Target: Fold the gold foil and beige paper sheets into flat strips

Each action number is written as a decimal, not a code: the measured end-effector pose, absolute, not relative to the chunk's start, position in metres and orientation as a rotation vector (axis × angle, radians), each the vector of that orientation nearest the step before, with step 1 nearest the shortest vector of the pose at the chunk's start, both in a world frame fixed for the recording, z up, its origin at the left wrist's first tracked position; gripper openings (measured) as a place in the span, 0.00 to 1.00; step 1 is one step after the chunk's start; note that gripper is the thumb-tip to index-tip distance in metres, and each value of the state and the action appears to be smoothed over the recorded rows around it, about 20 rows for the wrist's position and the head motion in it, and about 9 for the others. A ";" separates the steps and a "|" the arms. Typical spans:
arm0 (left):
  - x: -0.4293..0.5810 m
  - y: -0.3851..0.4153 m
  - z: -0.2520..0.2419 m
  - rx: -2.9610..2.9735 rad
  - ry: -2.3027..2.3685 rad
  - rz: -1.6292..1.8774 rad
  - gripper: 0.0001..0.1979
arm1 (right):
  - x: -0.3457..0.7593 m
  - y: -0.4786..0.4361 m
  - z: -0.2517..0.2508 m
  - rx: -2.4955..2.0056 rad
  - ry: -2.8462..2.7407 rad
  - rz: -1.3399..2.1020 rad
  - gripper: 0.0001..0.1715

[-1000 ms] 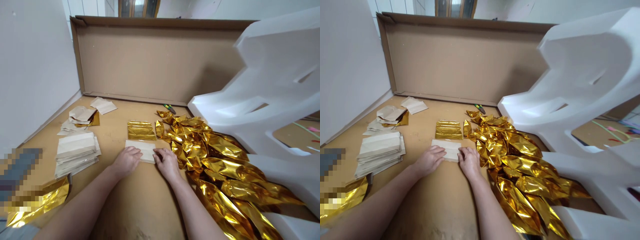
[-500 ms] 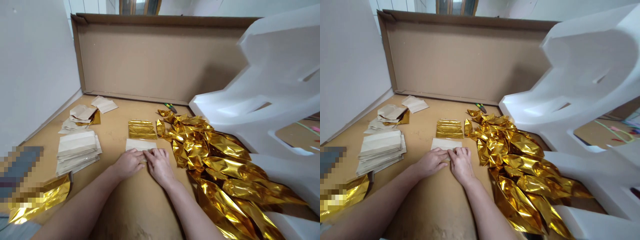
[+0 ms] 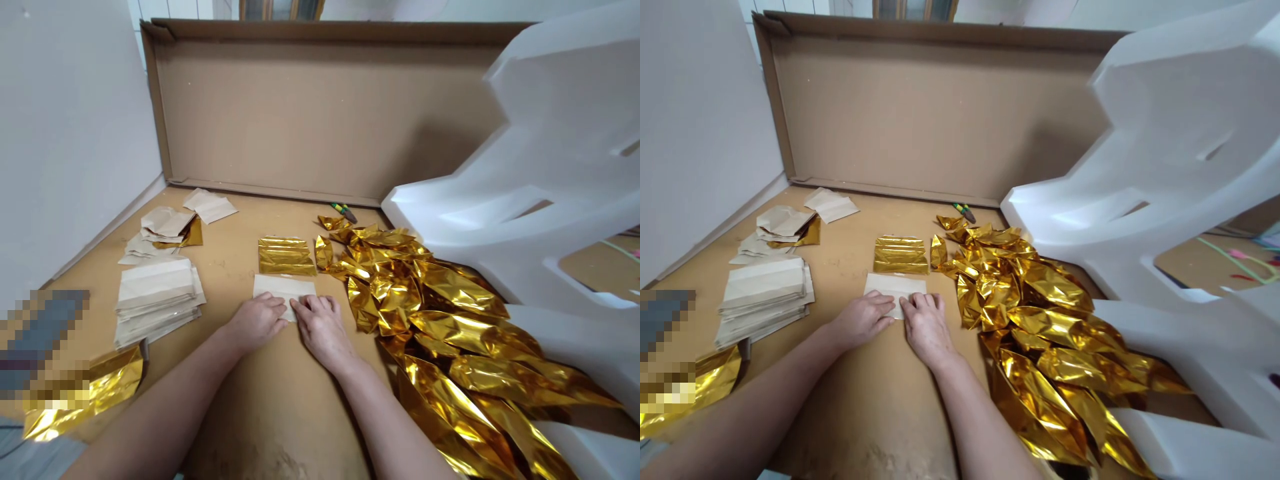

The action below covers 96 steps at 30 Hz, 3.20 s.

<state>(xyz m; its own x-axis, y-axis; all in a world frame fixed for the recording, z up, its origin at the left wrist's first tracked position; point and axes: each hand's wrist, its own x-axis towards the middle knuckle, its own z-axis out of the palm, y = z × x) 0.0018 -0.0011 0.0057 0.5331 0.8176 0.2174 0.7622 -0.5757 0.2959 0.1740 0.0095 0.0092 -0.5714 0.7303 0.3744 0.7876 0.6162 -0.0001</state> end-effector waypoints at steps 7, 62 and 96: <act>-0.007 0.004 0.004 2.580 1.451 0.504 0.11 | 0.184 0.011 0.010 -1.257 -2.483 -0.248 0.17; 0.012 -0.009 -0.003 2.720 1.218 0.491 0.24 | 0.200 0.012 0.015 -1.407 -2.469 -0.339 0.17; -0.011 0.003 0.006 2.662 1.175 0.501 0.09 | 0.184 0.005 0.021 -1.271 -2.525 -0.019 0.22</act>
<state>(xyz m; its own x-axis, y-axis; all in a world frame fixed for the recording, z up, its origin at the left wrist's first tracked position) -0.0110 0.0034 0.0061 0.6291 0.7429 0.2285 0.6791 -0.6684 0.3034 0.1840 0.0050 0.0207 -0.5564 0.7815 0.2822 0.7858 0.6053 -0.1270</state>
